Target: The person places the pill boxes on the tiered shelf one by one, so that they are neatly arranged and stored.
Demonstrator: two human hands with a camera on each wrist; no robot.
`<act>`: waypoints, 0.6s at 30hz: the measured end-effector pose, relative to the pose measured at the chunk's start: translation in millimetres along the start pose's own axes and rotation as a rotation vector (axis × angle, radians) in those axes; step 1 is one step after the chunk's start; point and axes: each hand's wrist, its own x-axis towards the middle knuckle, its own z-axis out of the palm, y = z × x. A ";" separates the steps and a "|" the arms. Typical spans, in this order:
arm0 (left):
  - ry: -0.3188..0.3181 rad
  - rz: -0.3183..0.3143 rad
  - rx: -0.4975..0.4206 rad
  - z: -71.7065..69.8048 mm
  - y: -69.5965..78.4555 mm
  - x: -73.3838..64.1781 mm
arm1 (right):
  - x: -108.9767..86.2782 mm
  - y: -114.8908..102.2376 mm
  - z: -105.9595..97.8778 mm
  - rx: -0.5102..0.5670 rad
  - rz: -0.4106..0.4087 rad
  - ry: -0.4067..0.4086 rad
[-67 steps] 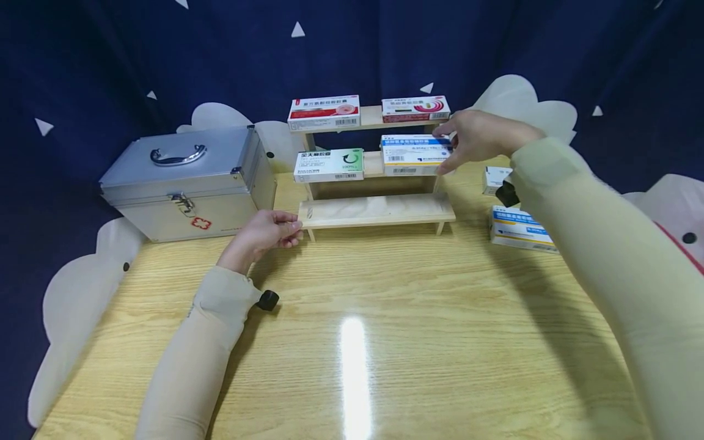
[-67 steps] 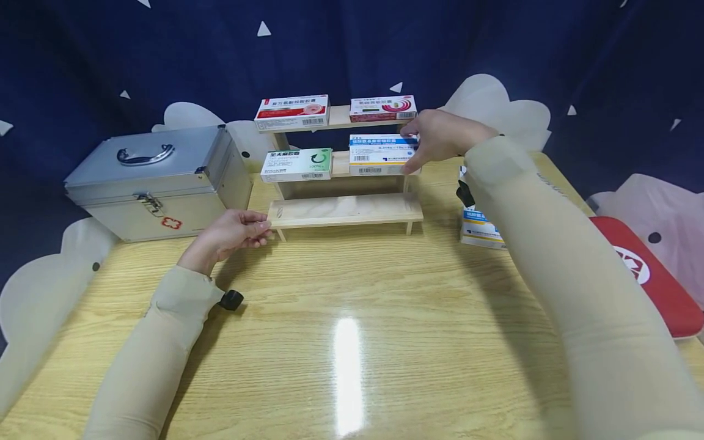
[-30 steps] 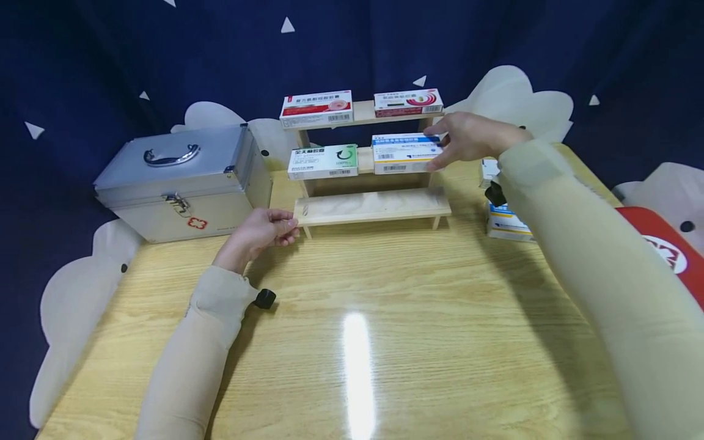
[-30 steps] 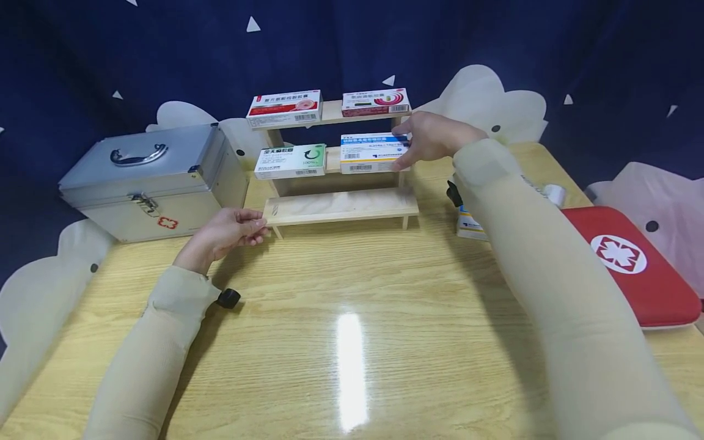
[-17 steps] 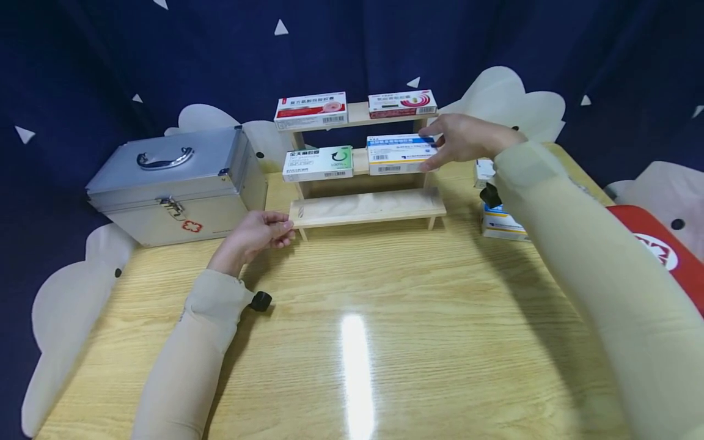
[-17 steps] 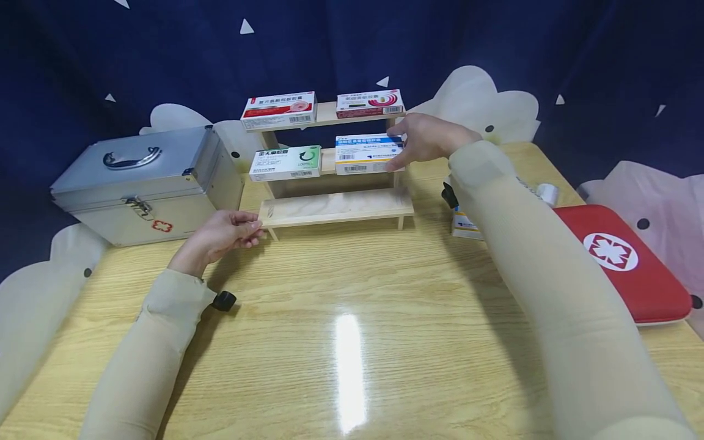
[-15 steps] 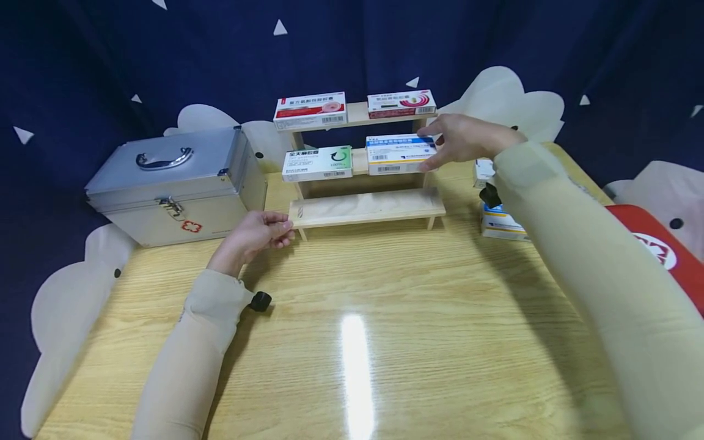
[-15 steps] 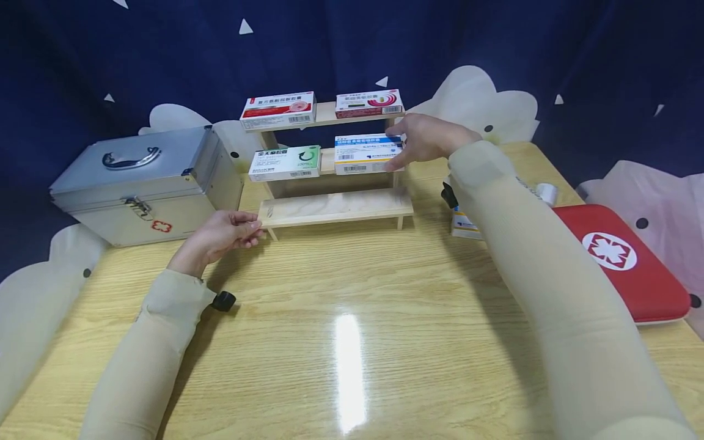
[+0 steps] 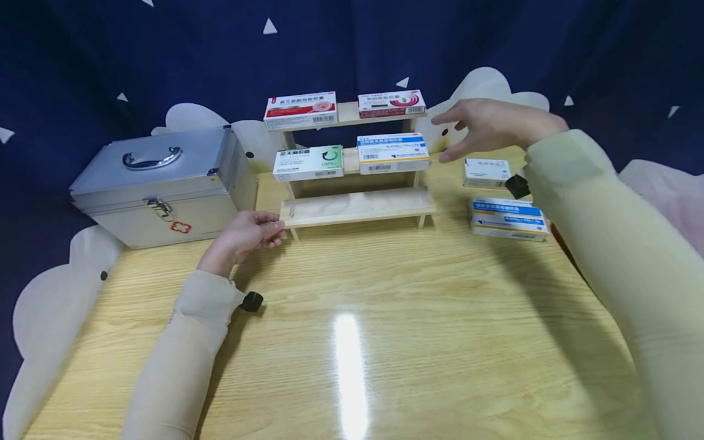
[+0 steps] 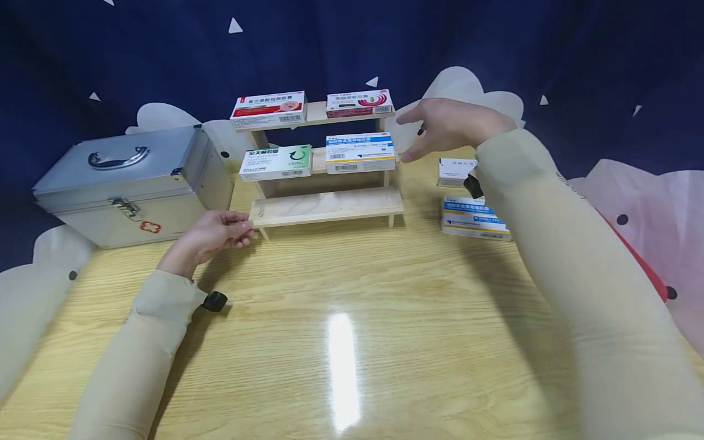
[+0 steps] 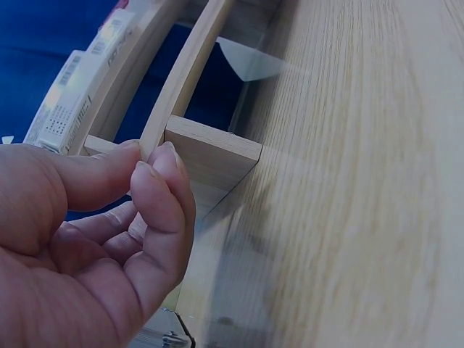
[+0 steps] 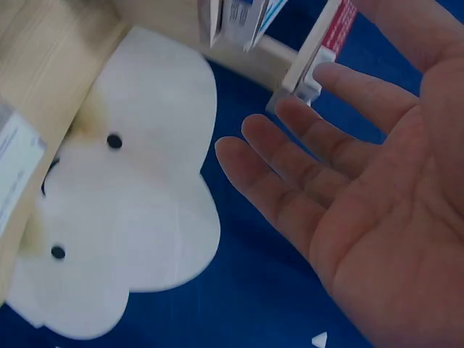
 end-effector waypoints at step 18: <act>-0.006 -0.007 0.014 0.7 1.7 -2.6 | -52.9 65.2 18.6 0.032 0.131 -0.015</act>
